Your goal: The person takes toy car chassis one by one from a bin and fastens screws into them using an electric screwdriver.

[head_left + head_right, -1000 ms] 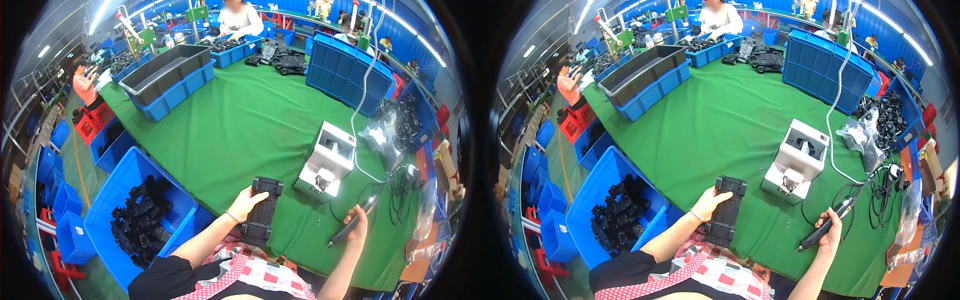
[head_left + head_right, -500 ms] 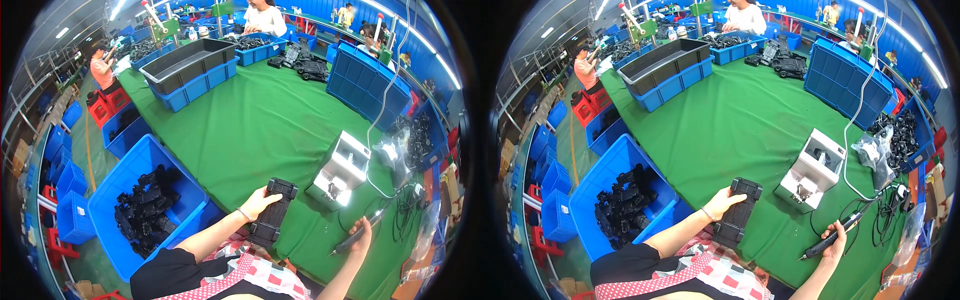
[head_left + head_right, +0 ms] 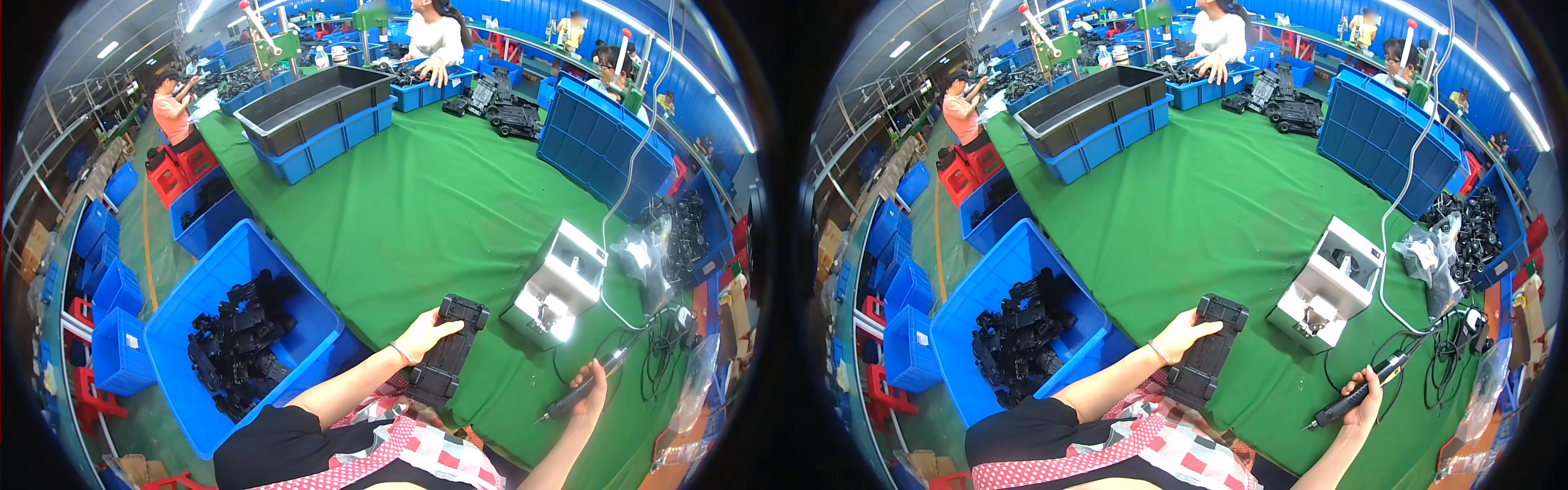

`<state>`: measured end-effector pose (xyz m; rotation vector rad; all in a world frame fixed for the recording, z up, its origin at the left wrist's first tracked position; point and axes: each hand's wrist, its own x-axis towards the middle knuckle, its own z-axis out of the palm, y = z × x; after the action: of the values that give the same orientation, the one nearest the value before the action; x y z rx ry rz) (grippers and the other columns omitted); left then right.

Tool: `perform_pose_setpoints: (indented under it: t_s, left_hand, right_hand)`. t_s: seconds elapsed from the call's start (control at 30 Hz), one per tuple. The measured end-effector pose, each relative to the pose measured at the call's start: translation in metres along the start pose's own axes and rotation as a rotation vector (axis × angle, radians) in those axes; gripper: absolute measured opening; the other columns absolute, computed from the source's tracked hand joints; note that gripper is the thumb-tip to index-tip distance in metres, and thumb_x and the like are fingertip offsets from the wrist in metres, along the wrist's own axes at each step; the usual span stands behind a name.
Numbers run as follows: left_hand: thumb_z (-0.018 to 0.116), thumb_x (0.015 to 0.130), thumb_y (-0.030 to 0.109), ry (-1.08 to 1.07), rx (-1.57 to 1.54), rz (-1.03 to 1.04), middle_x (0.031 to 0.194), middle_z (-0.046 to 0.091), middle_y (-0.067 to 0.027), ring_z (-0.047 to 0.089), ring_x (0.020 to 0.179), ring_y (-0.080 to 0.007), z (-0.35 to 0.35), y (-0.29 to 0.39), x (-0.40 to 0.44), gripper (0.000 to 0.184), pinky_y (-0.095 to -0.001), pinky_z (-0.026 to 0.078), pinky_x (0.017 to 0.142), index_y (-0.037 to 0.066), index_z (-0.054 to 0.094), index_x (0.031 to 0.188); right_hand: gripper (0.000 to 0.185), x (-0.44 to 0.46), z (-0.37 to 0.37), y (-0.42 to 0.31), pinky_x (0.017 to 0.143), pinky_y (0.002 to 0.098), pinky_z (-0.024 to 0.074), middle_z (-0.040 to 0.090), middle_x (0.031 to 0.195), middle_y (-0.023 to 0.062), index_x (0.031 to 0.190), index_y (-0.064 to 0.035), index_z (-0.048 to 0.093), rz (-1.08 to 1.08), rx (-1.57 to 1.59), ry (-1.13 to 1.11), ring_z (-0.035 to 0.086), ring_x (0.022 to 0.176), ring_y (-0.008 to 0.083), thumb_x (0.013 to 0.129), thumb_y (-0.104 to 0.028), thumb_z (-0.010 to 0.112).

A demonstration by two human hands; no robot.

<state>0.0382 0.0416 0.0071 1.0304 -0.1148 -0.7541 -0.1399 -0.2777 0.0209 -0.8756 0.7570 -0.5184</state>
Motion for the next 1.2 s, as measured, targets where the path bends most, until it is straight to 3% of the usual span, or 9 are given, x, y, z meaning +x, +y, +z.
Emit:
perform_pose_setpoints:
  t_s: [1.2]
  left_hand:
    - [0.064, 0.082, 0.015, -0.009, -0.021, -0.003, 0.092, 0.060, -0.0065, 0.060, 0.074, -0.0124, 0.0031, 0.0033, -0.0016, 0.030, -0.0276, 0.052, 0.066, -0.002, 0.052, 0.106]
  right_hand:
    - [0.017, -0.0010, 0.0023, -0.0009, 0.044, 0.0237, 0.0419, 0.057, 0.066, 0.0052, 0.079, -0.0064, 0.054, 0.003, 0.029, 0.004, 0.051, 0.049, 0.0130, 0.080, -0.020, 0.065]
